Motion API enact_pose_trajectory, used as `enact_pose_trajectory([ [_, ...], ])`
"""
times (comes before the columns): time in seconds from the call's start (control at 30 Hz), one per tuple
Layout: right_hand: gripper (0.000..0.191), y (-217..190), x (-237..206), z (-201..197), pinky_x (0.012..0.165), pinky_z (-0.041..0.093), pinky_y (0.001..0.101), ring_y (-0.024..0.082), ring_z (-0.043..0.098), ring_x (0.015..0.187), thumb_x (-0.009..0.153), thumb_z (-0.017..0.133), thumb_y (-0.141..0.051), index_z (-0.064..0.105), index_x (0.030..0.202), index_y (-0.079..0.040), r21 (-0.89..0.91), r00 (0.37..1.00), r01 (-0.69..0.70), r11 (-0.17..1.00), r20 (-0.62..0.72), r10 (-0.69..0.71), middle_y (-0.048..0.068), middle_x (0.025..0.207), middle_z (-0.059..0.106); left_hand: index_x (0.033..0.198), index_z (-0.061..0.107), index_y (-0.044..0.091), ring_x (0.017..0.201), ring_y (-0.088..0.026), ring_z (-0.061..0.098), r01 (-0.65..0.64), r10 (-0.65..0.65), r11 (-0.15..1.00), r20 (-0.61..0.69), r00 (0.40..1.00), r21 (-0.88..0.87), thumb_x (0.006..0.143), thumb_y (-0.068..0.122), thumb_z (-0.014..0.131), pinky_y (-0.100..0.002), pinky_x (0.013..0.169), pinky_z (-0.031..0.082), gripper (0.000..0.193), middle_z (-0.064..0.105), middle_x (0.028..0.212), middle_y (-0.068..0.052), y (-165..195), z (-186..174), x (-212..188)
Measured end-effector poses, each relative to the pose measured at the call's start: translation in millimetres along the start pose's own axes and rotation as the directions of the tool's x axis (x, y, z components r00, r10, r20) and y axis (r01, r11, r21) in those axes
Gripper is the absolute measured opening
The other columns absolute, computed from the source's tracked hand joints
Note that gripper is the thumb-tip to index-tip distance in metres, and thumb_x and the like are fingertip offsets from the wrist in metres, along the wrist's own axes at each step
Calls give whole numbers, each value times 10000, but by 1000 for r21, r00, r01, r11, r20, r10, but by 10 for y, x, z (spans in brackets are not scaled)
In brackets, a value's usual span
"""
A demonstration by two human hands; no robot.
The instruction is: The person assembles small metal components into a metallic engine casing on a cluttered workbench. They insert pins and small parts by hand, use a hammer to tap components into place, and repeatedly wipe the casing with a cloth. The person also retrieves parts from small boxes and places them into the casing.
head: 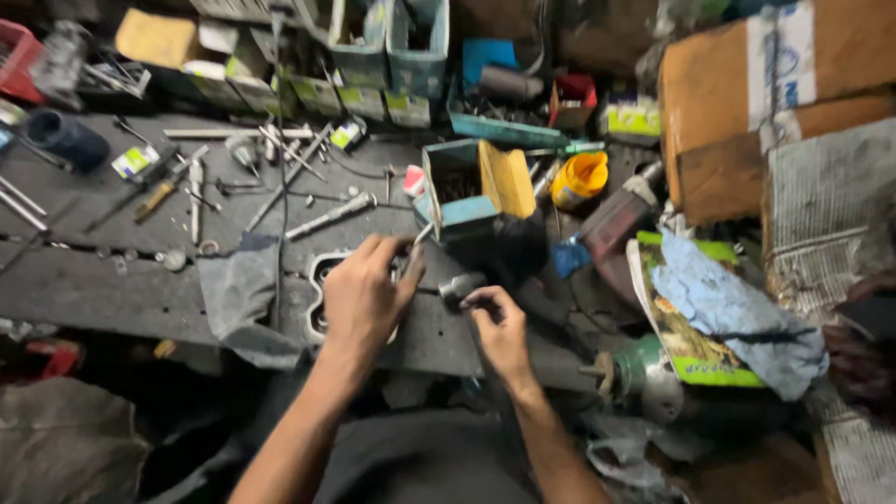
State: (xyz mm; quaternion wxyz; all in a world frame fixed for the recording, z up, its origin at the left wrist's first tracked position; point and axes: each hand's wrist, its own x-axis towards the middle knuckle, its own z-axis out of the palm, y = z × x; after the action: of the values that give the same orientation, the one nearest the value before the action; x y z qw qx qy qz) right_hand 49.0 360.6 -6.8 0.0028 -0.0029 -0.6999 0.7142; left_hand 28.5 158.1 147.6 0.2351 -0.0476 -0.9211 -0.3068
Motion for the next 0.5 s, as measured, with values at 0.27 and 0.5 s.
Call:
enact_pose_trajectory([
  [0.27, 335, 422, 1123, -394, 769, 526, 344, 191, 662, 916, 1047, 522, -367, 638, 1185, -85, 488, 921, -17, 873, -332, 204, 59, 1057, 694, 1130, 705, 128, 839, -301, 732, -14, 15, 962, 3, 1000, -274, 913, 268, 734, -387, 693, 571, 259, 732, 983, -95, 78, -66, 239],
  [0.5, 379, 46, 1939, -350, 1029, 485, 348, 194, 637, 1141, 1062, 493, -366, 638, 1246, -68, 566, 920, 275, 777, -390, -41, 43, 1215, 688, 1221, 671, 106, 984, -331, 691, -38, 199, 889, 309, 930, -457, 933, 219, 705, -405, 807, 554, 311, 691, 1081, -131, -468, -409, -108],
])
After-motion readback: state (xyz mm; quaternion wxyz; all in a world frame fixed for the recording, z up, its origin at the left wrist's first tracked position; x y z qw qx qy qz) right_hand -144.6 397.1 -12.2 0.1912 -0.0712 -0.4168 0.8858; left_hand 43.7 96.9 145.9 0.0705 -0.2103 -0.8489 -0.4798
